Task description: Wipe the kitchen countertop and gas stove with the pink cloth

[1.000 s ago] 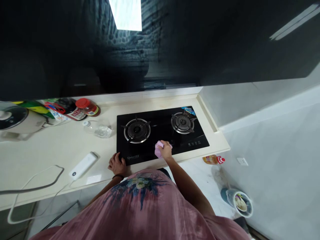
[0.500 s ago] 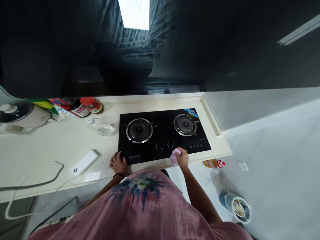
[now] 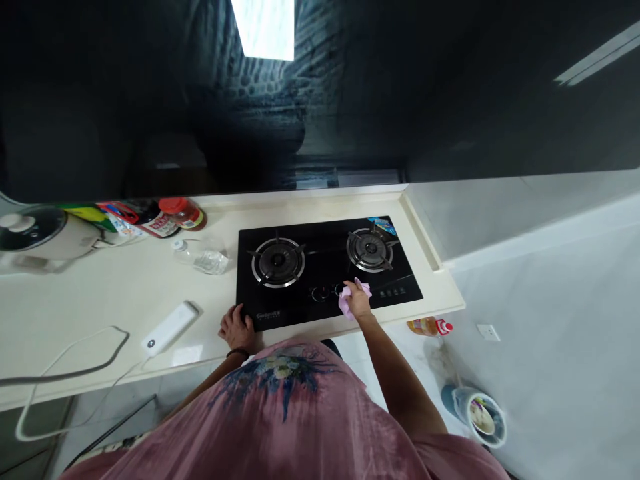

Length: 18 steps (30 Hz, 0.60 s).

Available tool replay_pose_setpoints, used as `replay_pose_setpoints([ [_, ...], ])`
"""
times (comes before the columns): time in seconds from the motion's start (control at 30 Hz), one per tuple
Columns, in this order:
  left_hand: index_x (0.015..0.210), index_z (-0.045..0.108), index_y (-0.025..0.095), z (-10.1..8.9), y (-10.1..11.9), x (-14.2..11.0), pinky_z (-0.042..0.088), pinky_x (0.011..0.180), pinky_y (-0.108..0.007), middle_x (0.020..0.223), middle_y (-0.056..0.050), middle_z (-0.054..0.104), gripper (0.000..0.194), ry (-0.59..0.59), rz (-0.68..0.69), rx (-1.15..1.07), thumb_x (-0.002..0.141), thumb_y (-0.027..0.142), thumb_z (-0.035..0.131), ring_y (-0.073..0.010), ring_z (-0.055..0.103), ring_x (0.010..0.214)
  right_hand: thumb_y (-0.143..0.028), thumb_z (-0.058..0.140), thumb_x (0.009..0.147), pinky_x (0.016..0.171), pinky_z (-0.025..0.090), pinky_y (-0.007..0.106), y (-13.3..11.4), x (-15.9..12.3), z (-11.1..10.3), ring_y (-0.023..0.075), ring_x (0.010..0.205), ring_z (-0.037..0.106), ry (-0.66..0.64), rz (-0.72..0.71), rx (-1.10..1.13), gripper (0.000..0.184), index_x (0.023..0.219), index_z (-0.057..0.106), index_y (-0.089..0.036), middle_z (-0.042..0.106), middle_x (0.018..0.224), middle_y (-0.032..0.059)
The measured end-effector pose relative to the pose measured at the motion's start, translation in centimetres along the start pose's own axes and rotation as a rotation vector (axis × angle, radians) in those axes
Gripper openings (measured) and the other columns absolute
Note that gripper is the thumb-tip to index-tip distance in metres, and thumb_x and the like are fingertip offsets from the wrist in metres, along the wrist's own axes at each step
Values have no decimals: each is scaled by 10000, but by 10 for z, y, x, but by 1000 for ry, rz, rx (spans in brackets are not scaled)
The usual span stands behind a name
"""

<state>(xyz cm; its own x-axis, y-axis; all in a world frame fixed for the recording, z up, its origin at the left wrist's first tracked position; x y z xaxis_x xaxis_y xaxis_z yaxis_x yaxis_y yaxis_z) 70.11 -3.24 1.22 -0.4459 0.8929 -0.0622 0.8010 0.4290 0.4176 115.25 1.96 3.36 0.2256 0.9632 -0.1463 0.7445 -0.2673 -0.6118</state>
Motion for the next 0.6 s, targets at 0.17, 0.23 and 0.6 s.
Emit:
replay_pose_setpoints([
  [0.17,1504,617,254,-1,1,0,384,1162,-551,1576,-147,560,472,-3,-1,-13,1044,277,516,-343,449,1462,-94,580,809,1235,495,483,-18,-18,-1,287,1372,636,40,-63,6,729,1520,629,-248,624,1497,126],
  [0.23,1502,619,253,-1,1,0,384,1158,-551,1573,-149,562,471,-8,-6,-11,1042,275,521,-344,449,1458,-79,578,804,1236,493,485,-34,-26,5,279,1383,622,12,-157,16,771,1547,607,-282,617,1524,102],
  [0.6,1515,602,249,-2,0,0,382,1162,-557,1591,-141,551,476,-8,12,-4,1051,294,501,-345,434,1483,51,510,713,1198,513,457,-79,-17,56,244,1248,673,-92,-167,46,703,1315,750,-222,748,1288,103],
])
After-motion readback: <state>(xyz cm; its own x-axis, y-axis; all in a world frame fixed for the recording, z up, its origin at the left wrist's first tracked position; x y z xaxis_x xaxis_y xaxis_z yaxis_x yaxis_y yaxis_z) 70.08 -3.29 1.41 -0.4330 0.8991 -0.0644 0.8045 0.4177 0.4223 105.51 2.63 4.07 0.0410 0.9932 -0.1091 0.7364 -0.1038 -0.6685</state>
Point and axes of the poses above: each hand's wrist, its own x-axis towards the middle knuckle, its own z-axis out of the palm, y = z × x, the point moved 5 cm from there along x, towards the middle knuckle
